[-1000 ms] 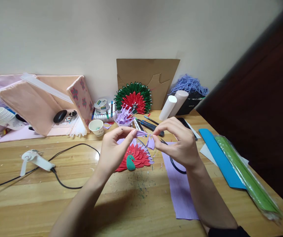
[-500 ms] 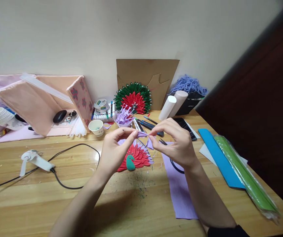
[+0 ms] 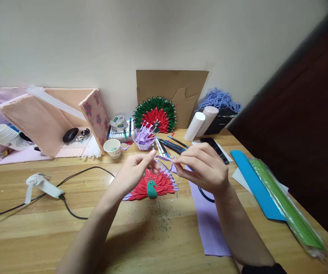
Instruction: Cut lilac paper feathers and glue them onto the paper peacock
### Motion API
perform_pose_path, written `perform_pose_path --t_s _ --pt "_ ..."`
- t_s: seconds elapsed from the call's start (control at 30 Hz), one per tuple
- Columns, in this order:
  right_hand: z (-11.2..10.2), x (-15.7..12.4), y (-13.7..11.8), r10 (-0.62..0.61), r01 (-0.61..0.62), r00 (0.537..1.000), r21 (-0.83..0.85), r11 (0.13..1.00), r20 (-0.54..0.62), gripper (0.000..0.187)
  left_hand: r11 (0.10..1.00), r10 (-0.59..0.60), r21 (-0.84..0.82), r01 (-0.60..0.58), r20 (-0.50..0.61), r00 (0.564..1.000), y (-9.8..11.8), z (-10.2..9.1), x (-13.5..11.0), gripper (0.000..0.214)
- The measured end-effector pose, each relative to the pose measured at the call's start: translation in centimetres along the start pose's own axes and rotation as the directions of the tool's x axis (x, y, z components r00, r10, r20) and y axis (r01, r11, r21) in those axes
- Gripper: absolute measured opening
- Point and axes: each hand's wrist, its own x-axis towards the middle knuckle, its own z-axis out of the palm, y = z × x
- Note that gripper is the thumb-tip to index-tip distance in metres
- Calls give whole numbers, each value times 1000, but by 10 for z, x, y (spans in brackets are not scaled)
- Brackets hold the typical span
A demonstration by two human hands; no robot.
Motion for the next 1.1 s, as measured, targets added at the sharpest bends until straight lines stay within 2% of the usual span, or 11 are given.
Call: perform_pose_path --t_s 0.23,0.47,0.73,0.87,1.0,1.07,1.1 --pt "4 -4 -1 -139 141 989 -32 990 46 12 998 -27 56 27 3 1000 2 -6 0 32" --pt "5 0 -5 -292 296 952 -27 955 93 11 993 -86 76 85 1 996 -3 -9 6 34" --pt "6 2 -14 -322 329 937 -33 944 135 11 999 -38 -26 38 -7 999 -9 -13 4 24" --pt "4 0 -16 -289 288 951 27 957 112 15 995 24 -99 -33 -95 995 -10 -17 -5 22" --pt "7 -3 -17 -210 201 975 117 973 71 19 984 54 -151 -99 -279 959 -18 -22 -27 21" --pt "15 -6 -21 -81 68 995 209 976 53 20 980 61 -152 -126 -373 926 -27 -23 -41 20" --pt "21 -7 -25 35 -50 998 270 962 57 19 979 68 -149 -141 -416 907 -34 -24 -48 20"
